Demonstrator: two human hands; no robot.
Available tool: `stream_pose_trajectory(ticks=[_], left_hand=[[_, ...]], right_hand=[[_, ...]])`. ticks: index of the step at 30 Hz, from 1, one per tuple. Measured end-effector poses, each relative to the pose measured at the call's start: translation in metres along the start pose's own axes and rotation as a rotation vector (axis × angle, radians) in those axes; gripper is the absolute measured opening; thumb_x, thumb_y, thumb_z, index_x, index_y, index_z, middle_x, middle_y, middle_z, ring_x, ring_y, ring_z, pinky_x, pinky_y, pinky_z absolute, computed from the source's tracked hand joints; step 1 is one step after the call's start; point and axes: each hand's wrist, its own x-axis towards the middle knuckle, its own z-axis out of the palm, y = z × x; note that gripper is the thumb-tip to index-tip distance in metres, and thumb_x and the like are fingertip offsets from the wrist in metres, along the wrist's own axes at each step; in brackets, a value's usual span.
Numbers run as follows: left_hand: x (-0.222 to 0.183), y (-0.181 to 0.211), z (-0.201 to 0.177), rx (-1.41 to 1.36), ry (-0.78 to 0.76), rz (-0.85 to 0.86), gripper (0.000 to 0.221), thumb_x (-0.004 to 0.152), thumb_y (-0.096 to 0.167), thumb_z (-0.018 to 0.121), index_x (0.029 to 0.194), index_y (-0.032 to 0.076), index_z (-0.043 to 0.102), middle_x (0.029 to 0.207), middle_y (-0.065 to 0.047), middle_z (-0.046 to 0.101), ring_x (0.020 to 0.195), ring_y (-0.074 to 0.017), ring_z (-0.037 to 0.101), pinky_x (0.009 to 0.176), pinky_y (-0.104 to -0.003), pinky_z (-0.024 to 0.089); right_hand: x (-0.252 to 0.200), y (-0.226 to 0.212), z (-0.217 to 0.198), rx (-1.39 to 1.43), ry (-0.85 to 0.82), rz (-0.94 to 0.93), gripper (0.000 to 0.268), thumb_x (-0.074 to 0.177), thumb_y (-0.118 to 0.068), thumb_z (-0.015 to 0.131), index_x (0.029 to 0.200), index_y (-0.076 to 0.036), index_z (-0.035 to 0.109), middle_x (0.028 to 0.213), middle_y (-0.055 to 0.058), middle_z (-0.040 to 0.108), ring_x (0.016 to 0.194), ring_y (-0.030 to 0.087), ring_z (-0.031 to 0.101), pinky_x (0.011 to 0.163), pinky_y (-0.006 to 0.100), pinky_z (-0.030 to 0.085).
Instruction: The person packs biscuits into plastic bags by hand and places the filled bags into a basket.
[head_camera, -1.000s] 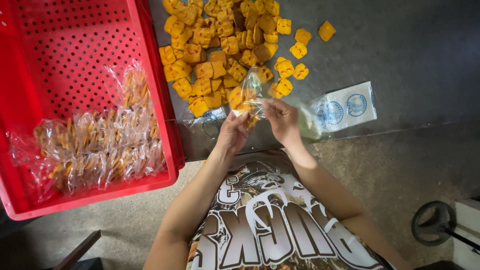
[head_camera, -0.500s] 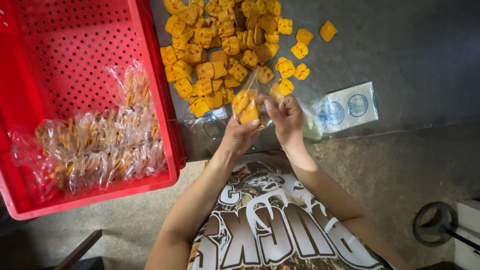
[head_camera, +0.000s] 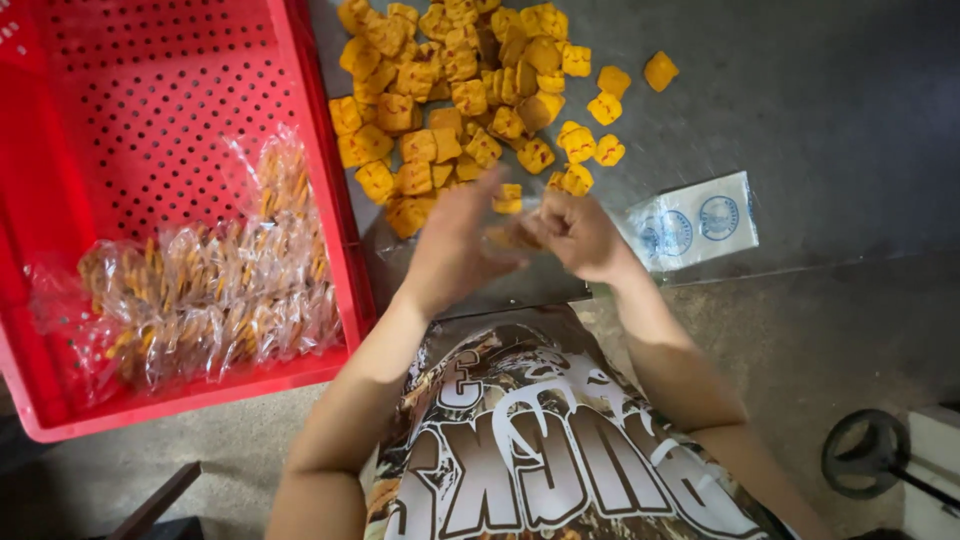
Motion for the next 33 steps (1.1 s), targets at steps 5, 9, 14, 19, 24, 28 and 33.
stream_pose_trajectory(ticks=[5,9,14,19,24,28,33], left_hand=[[0.007,-0.015,0.002,0.309,-0.192,0.019,0.022,0.088,0.032,0.076,0.089,0.011,0.068,0.083,-0.013,0.072,0.078,-0.034,0.07,0.071,-0.047,0.055],[0.009,-0.081,-0.065,-1.259,0.23,-0.481,0.026,0.102,0.033,0.067,0.107,0.008,0.059,0.093,-0.009,0.07,0.086,-0.0249,0.072,0.077,-0.04,0.057],[-0.008,-0.16,-0.186,0.069,0.703,0.14,0.008,0.112,0.01,0.059,0.114,0.003,0.061,0.123,-0.015,0.072,0.101,-0.0246,0.075,0.083,-0.032,0.062],[-0.036,-0.253,-0.191,0.365,0.7,-0.464,0.014,0.103,0.008,0.069,0.099,-0.001,0.058,0.084,-0.016,0.07,0.074,-0.023,0.071,0.069,-0.036,0.055],[-0.067,-0.331,-0.163,0.109,0.447,-0.353,0.035,0.09,0.01,0.079,0.111,-0.002,0.054,0.095,-0.018,0.073,0.087,-0.0242,0.074,0.076,-0.034,0.057],[-0.069,-0.351,-0.154,0.005,0.258,-0.283,0.043,0.107,0.013,0.062,0.148,0.003,0.054,0.126,-0.024,0.07,0.115,-0.0327,0.07,0.096,-0.039,0.054],[-0.076,-0.323,-0.146,0.379,0.093,-0.543,0.053,0.108,0.023,0.062,0.157,0.009,0.048,0.13,-0.028,0.065,0.125,-0.0433,0.06,0.103,-0.048,0.05]], right_hand=[[0.003,-0.027,0.006,0.167,0.06,-0.118,0.007,0.104,-0.012,0.063,0.102,-0.007,0.062,0.094,0.005,0.073,0.075,0.01,0.068,0.063,0.025,0.054],[-0.001,-0.01,-0.009,0.525,0.39,0.055,0.015,0.107,-0.009,0.063,0.112,-0.009,0.049,0.102,0.01,0.072,0.09,0.015,0.075,0.073,0.029,0.06],[-0.025,0.034,-0.003,0.403,0.416,0.205,0.023,0.105,-0.006,0.063,0.117,-0.008,0.044,0.101,0.012,0.073,0.076,0.014,0.069,0.061,0.025,0.048],[-0.039,0.084,0.018,0.325,0.363,0.266,0.026,0.103,-0.007,0.065,0.121,-0.004,0.047,0.1,0.012,0.073,0.071,0.012,0.064,0.065,0.024,0.051],[-0.062,0.128,0.016,0.219,0.418,0.406,0.024,0.102,-0.006,0.065,0.122,0.0,0.053,0.097,0.012,0.074,0.072,0.012,0.063,0.062,0.025,0.051],[-0.081,0.154,0.006,0.254,0.495,0.403,0.015,0.102,-0.004,0.063,0.115,0.001,0.058,0.098,0.011,0.072,0.082,0.011,0.07,0.066,0.026,0.058],[-0.098,0.179,-0.007,0.16,0.542,0.548,0.011,0.101,-0.004,0.059,0.112,-0.001,0.061,0.096,0.008,0.074,0.078,0.015,0.073,0.062,0.026,0.053]])
